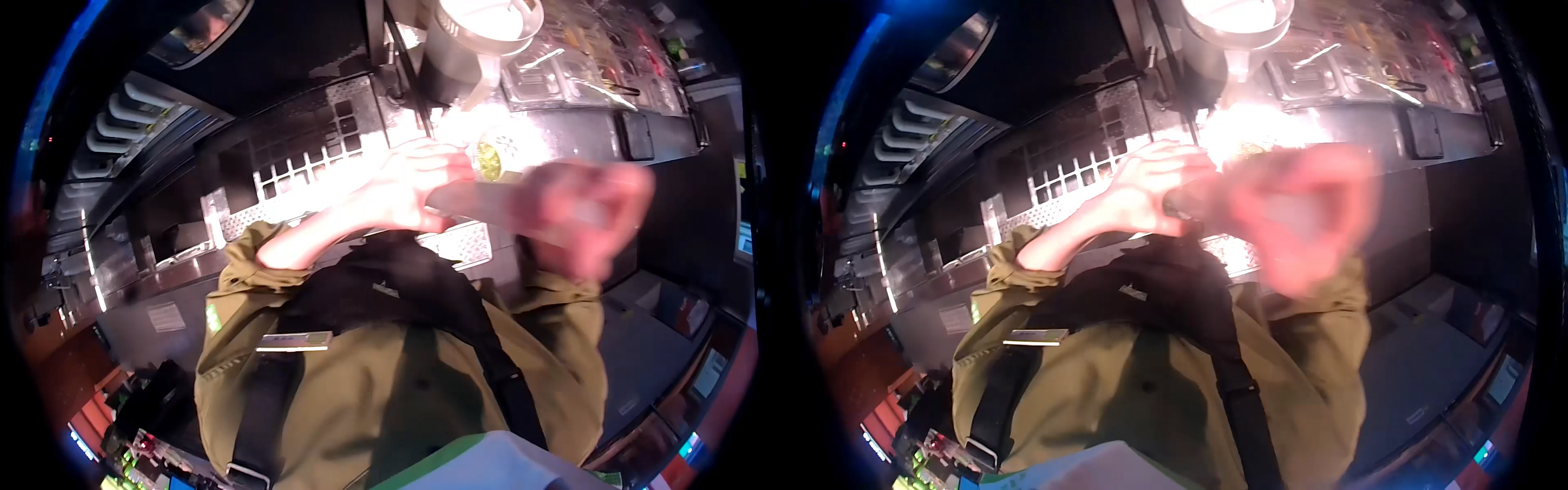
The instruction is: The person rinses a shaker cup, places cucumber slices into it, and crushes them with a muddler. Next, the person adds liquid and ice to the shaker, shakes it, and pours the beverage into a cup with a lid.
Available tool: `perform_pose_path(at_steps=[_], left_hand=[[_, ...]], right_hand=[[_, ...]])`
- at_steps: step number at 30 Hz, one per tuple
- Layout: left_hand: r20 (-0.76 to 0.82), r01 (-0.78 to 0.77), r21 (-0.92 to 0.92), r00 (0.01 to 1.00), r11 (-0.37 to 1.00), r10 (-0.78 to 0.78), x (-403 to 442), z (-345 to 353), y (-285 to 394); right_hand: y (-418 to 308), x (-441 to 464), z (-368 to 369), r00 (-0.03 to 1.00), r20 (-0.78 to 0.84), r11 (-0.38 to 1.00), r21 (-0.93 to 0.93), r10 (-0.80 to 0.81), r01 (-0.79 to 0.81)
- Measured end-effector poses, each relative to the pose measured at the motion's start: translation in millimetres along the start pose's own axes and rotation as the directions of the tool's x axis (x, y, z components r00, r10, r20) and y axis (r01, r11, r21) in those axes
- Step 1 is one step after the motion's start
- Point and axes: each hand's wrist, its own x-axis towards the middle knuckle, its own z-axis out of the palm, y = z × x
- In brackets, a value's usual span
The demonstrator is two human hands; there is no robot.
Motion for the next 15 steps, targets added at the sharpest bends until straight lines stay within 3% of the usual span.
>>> perform_pose_path(at_steps=[1, 2, 3, 4, 5, 7, 8, 9, 10, 13, 15], left_hand=[[0.02, 0.022, -0.044, 1.0, 0.999, -0.021, 1.4, -0.5, 0.1], [0.008, 0.016, -0.016, 1.0, 1.0, -0.015, 2.9, -0.1, 0.2], [-0.002, 0.006, 0.012, 1.0, 1.0, -0.006, 3.8, -0.4, -0.1], [0.004, -0.002, 0.03, 1.0, 1.0, 0.001, 2.1, -0.2, 1.3], [-0.023, -0.008, 0.036, 1.0, 0.999, 0.008, 1.6, 1.0, 1.0], [-0.032, 0.007, 0.027, 0.999, 1.0, -0.006, 3.5, 1.5, 3.3], [-0.044, 0.026, 0.027, 0.999, 0.999, -0.025, 3.5, 1.4, 4.2], [-0.03, 0.004, 0.038, 1.0, 0.999, -0.003, 3.0, 1.8, 3.3], [-0.026, 0.027, 0.013, 0.999, 1.0, -0.027, 2.4, 4.3, 4.4], [-0.032, 0.055, 0.026, 0.998, 0.998, -0.054, 3.2, 1.2, 5.9], [-0.041, 0.047, 0.048, 0.998, 0.998, -0.045, 4.1, -2.7, 3.7]], right_hand=[[-9.7, -6.8, -28.9, 0.994, 0.003, 0.992, 0.064, -0.106, 0.106], [-22.8, -11.4, -58.9, 0.974, 0.014, 0.913, 0.349, -0.228, 0.209], [-38.0, -12.7, -80.0, 0.938, -0.012, 0.747, 0.602, -0.345, 0.282], [-31.4, 0.3, -71.2, 0.925, 0.308, 0.777, 0.629, -0.224, -0.021], [-24.8, 13.5, -62.3, 0.803, 0.591, 0.8, 0.518, -0.077, -0.304], [-5.5, 36.5, 24.7, 0.796, 0.579, 0.817, 0.364, 0.178, -0.447], [-11.4, 31.7, 25.2, 0.932, 0.362, 0.812, 0.544, -0.001, -0.21], [-17.3, 27.2, 25.7, 0.978, 0.109, 0.772, 0.632, -0.179, 0.071], [-34.9, 36.2, -33.0, 0.923, 0.217, 0.77, 0.627, -0.318, 0.118], [-57.3, 23.5, -28.0, 0.909, -0.204, 0.643, 0.65, -0.364, 0.404], [-40.1, 0.0, -26.6, 0.946, -0.204, 0.65, 0.689, -0.25, 0.321]])
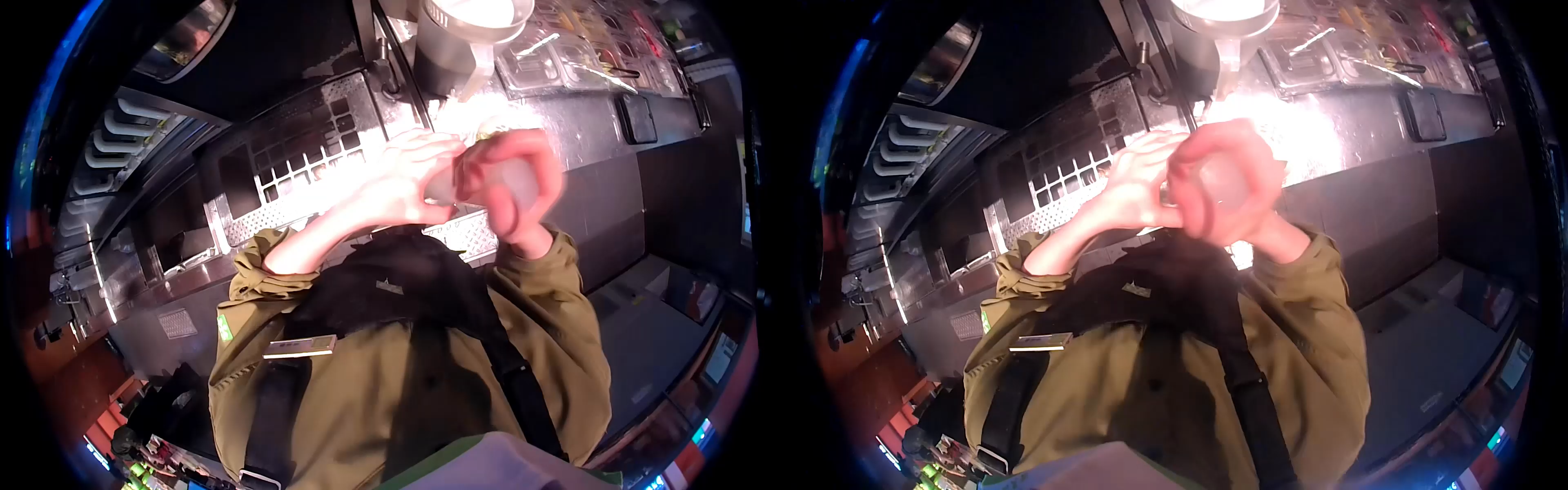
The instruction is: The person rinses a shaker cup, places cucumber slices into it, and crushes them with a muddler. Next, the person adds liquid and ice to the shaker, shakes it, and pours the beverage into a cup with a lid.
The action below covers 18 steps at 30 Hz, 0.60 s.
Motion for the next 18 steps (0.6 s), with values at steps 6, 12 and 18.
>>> perform_pose_path(at_steps=[6, 12, 18], left_hand=[[0.041, 0.016, -0.069, 0.999, 0.998, -0.013, -0.2, 1.0, 1.7], [0.099, 0.079, 0.008, 0.992, 0.997, -0.079, -1.7, 2.7, 0.3], [0.069, 0.094, 0.076, 0.993, 0.993, -0.099, -2.3, 1.5, 2.2]], right_hand=[[37.5, 21.6, 4.4, 0.967, 0.239, 0.814, 0.577, -0.085, -0.071], [11.4, -1.0, 18.8, 0.911, -0.127, 0.9, -0.153, 0.392, -0.408], [65.4, -12.4, 16.8, 0.87, -0.194, 0.779, -0.387, 0.454, -0.493]])
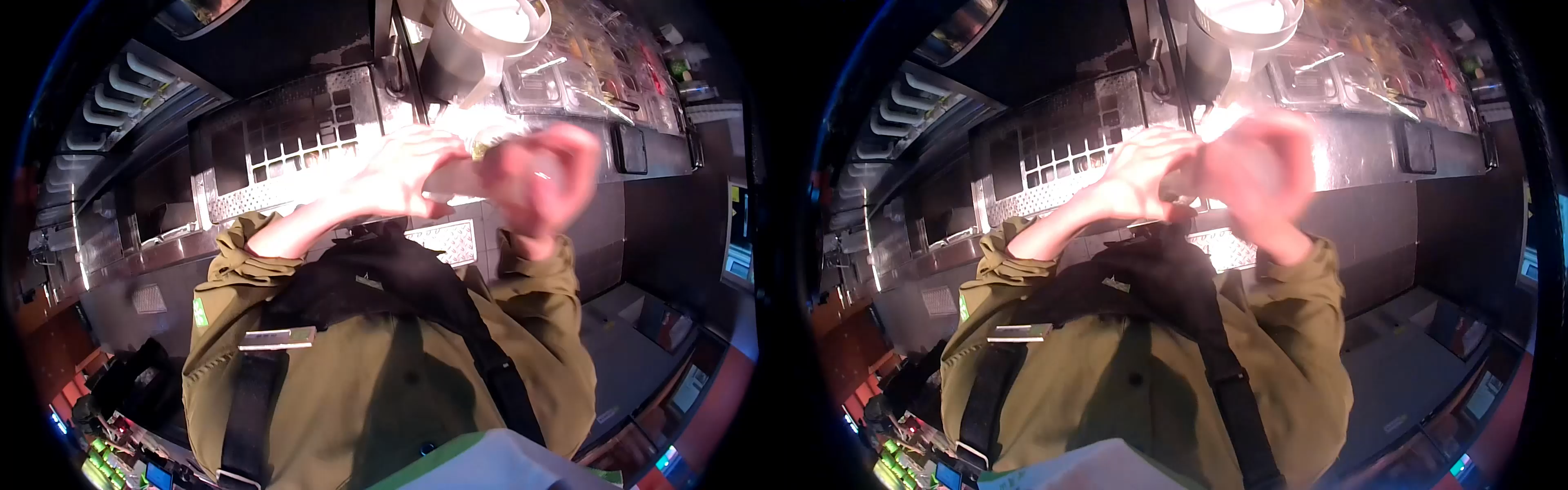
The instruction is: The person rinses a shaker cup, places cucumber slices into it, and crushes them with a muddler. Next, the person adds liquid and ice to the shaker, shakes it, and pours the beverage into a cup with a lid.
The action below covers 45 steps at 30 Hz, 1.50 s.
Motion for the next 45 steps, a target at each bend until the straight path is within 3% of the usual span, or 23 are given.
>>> perform_pose_path(at_steps=[4, 8, 10, 13, 15, 17, 18, 21, 25, 26, 30, 31, 34, 36, 39, 41, 42, 44, 45], left_hand=[[0.007, -0.023, 0.0, 1.0, 1.0, 0.023, 0.8, 2.0, -1.8], [0.049, 0.124, -0.045, 0.991, 0.991, -0.122, -0.1, -1.4, -5.6], [0.012, 0.042, -0.039, 0.999, 0.998, -0.042, 0.4, -4.1, -3.6], [-0.055, -0.004, -0.037, 0.998, 0.999, 0.002, 1.2, -0.8, 3.1], [-0.074, -0.046, -0.037, 0.996, 0.998, 0.043, 2.0, 4.2, -0.1], [-0.085, -0.037, -0.044, 0.996, 0.998, 0.033, 2.1, 7.5, -4.6], [-0.083, -0.046, -0.057, 0.996, 0.997, 0.041, 5.3, 5.9, -1.9], [-0.066, -0.025, -0.07, 0.998, 0.997, 0.02, 6.2, 7.1, 3.0], [-0.035, 0.01, -0.078, 0.999, 0.997, -0.013, 7.9, 3.3, 8.7], [-0.038, 0.005, -0.072, 0.999, 0.997, -0.008, 7.7, 5.9, 7.1], [-0.039, 0.031, -0.086, 0.999, 0.996, -0.035, 5.9, 8.5, 6.7], [-0.042, 0.026, -0.099, 0.999, 0.995, -0.031, 5.6, 7.6, 7.5], [-0.144, -0.059, -0.101, 0.989, 0.993, 0.044, 7.9, 11.9, 1.0], [-0.169, -0.075, -0.123, 0.984, 0.99, 0.053, 4.7, 14.5, 1.4], [-0.151, -0.072, -0.071, 0.987, 0.995, 0.06, 5.2, 14.2, 1.7], [-0.169, 0.006, -0.106, 0.985, 0.994, -0.024, 3.1, 11.2, 5.7], [-0.183, 0.037, -0.119, 0.981, 0.992, -0.058, 4.4, 10.5, 6.5], [-0.163, 0.0, -0.076, 0.987, 0.997, -0.012, 5.0, 10.6, 6.4], [-0.145, -0.019, -0.057, 0.989, 0.998, 0.01, 4.4, 11.5, 5.9]], right_hand=[[-66.3, 8.3, -30.6, 0.944, 0.153, 0.925, 0.297, -0.292, 0.238], [-1.5, 2.5, -3.3, 0.999, 0.017, 0.999, -0.014, -0.033, 0.033], [-25.2, 6.5, -15.1, 0.996, 0.029, 0.996, 0.019, -0.084, 0.083], [-83.3, 15.7, -38.3, 0.932, 0.158, 0.918, 0.29, -0.325, 0.271], [-57.3, 14.0, -21.7, 0.977, 0.104, 0.983, 0.01, -0.185, 0.185], [-23.6, 1.8, -18.6, 0.998, -0.003, 0.996, -0.062, -0.063, 0.063], [-34.1, 2.1, -24.7, 0.994, 0.016, 0.994, -0.021, -0.107, 0.107], [-71.2, 9.9, -43.5, 0.929, 0.164, 0.907, 0.327, -0.331, 0.265], [-13.0, 0.9, -16.7, 0.995, 0.024, 0.994, -0.036, -0.098, 0.099], [-22.0, 3.9, -19.8, 0.992, 0.029, 0.992, -0.019, -0.122, 0.122], [-79.0, 15.0, -45.1, 0.919, 0.183, 0.902, 0.33, -0.35, 0.278], [-75.2, 13.0, -41.9, 0.923, 0.192, 0.915, 0.3, -0.334, 0.269], [-21.1, 2.6, -19.3, 0.991, 0.066, 0.987, -0.104, -0.12, 0.126], [-36.6, 7.0, -24.7, 0.988, 0.047, 0.986, -0.071, -0.149, 0.152], [-68.8, 19.9, -34.2, 0.945, 0.196, 0.959, 0.163, -0.264, 0.234], [-32.5, 28.6, -15.6, 0.959, 0.269, 0.976, -0.169, -0.091, 0.14], [4.3, 20.7, 3.4, 0.988, 0.143, 0.941, -0.323, -0.061, 0.105], [2.6, 18.8, 15.5, 0.976, -0.129, 0.862, -0.5, -0.177, 0.09], [-12.5, 12.2, 6.2, 0.991, -0.037, 0.945, -0.309, -0.129, 0.112]])
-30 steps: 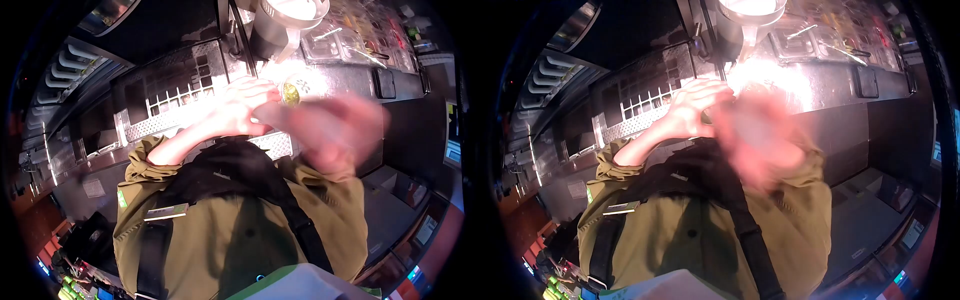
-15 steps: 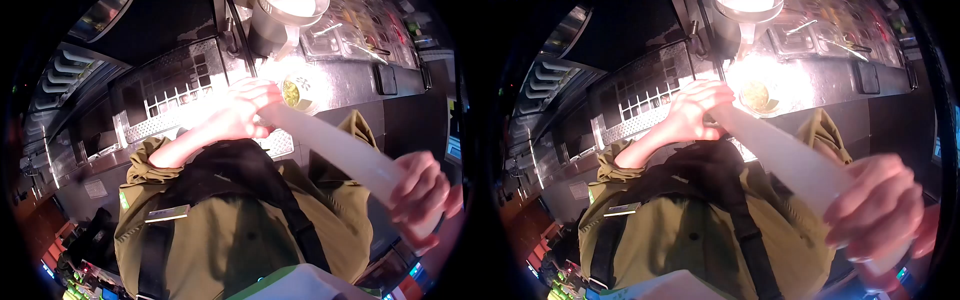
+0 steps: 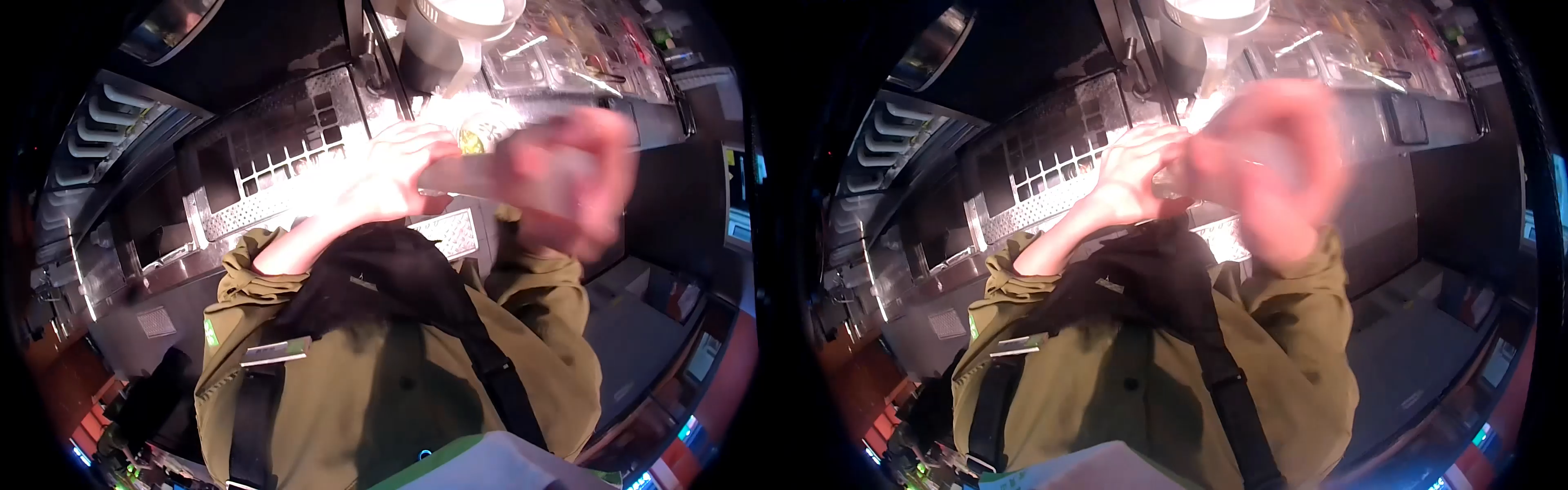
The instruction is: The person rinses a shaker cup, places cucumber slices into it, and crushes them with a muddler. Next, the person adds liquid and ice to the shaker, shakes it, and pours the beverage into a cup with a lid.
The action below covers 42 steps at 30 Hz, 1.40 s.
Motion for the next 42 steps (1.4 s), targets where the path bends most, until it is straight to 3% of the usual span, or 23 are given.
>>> perform_pose_path(at_steps=[1, 2, 4, 7, 8, 10, 13, 14, 16, 19, 20, 22, 24, 25, 27, 28, 29, 31, 36, 38, 39, 41, 42], left_hand=[[0.01, -0.006, 0.007, 1.0, 1.0, 0.006, -0.4, 1.4, -0.3], [0.014, -0.018, 0.02, 1.0, 1.0, 0.018, 1.4, 2.2, -3.5], [0.049, 0.021, -0.006, 0.999, 1.0, -0.02, 0.2, 1.8, -0.7], [0.17, 0.172, -0.047, 0.972, 0.984, -0.162, 6.6, -11.6, 7.5], [0.076, 0.124, -0.062, 0.99, 0.99, -0.119, 5.9, -3.8, 8.2], [0.13, 0.097, -0.051, 0.987, 0.994, -0.09, 5.4, -7.0, 17.6], [-0.018, 0.018, 0.008, 1.0, 1.0, -0.018, -0.2, 1.7, 8.5], [-0.01, 0.015, -0.012, 1.0, 1.0, -0.016, -0.3, -0.7, 9.2], [-0.051, 0.054, -0.031, 0.997, 0.998, -0.055, 1.1, -4.7, 7.0], [-0.039, -0.016, -0.027, 0.999, 1.0, 0.015, 4.1, -7.9, 10.8], [0.005, 0.052, -0.013, 0.999, 0.999, -0.052, 1.6, -4.4, 11.4], [-0.049, 0.042, -0.015, 0.998, 0.999, -0.042, 2.7, -6.8, 11.0], [-0.019, 0.059, -0.009, 0.998, 0.998, -0.059, 3.0, -9.4, 16.0], [-0.003, 0.074, -0.013, 0.997, 0.997, -0.074, 4.7, -16.0, 17.9], [0.011, 0.067, -0.025, 0.998, 0.997, -0.066, 3.3, -16.2, 17.3], [0.006, 0.038, -0.029, 0.999, 0.999, -0.038, -1.1, -8.6, 11.7], [-0.012, 0.004, -0.038, 1.0, 0.999, -0.004, 2.4, -3.6, 8.4], [-0.058, -0.011, -0.032, 0.998, 0.999, 0.009, 3.0, -1.2, 11.7], [-0.104, 0.03, 0.012, 0.994, 0.999, -0.028, 3.6, -6.1, 14.6], [-0.041, 0.066, -0.017, 0.997, 0.998, -0.067, 3.8, -11.2, 19.0], [-0.005, 0.086, -0.034, 0.996, 0.996, -0.086, 6.2, -12.6, 19.4], [-0.02, 0.067, 0.022, 0.998, 0.997, -0.067, 2.4, -6.2, 15.2], [-0.037, 0.08, 0.042, 0.996, 0.996, -0.078, 0.4, -1.1, 15.6]], right_hand=[[-13.8, -2.0, -11.3, 0.995, 0.103, 0.978, 0.205, 0.018, -0.039], [-14.3, -7.6, -13.7, 0.984, 0.122, 0.832, 0.553, -0.131, 0.042], [-21.2, -18.1, -13.0, 0.97, 0.128, 0.722, 0.689, -0.205, 0.062], [-20.8, -15.7, -18.5, 0.983, 0.176, 0.991, 0.13, -0.057, 0.034], [-18.4, -6.8, -22.1, 0.987, 0.157, 0.996, -0.07, -0.045, 0.057], [-15.3, -11.8, -55.3, 0.97, 0.133, 0.86, 0.449, 0.204, -0.243], [-65.3, 38.5, -19.4, 0.971, 0.2, 0.827, 0.562, -0.134, -0.002], [-63.7, 23.3, -8.2, 0.977, 0.199, 0.947, 0.293, 0.075, -0.132], [49.0, -9.1, 4.4, 0.979, 0.182, 0.985, -0.131, -0.088, 0.113], [-20.0, 11.5, -12.5, 0.981, 0.155, 0.949, 0.274, 0.115, -0.155], [-45.4, 20.0, -16.1, 0.991, 0.12, 0.889, 0.444, 0.06, -0.107], [-33.4, 36.6, -29.0, 0.902, 0.351, 0.8, 0.599, -0.25, -0.011], [-4.4, 28.1, -18.5, 0.892, 0.356, 0.891, 0.443, -0.279, 0.102], [24.3, 10.2, 3.8, 0.952, 0.236, 0.973, 0.169, -0.195, 0.157], [23.2, 4.4, 8.6, 0.997, 0.081, 0.997, 0.073, -0.008, 0.002], [-1.1, 10.7, -1.2, 0.988, 0.099, 0.954, 0.264, 0.119, -0.142], [-22.1, 23.5, -10.0, 0.996, 0.063, 0.874, 0.485, -0.066, 0.027], [-44.2, 22.4, -24.4, 0.994, 0.004, 0.744, 0.664, -0.108, 0.078], [54.3, -7.7, -5.2, 0.996, 0.061, 0.974, 0.222, -0.06, 0.045], [-3.5, 17.2, -21.1, 0.984, 0.065, 0.901, 0.416, -0.165, 0.124], [4.1, 17.6, -43.2, 0.954, 0.231, 0.729, 0.685, -0.189, -0.021], [19.7, 2.8, -49.2, 0.95, 0.249, 0.693, 0.719, -0.191, -0.049], [25.8, -3.9, -20.3, 0.979, 0.137, 0.868, 0.492, -0.153, 0.067]])
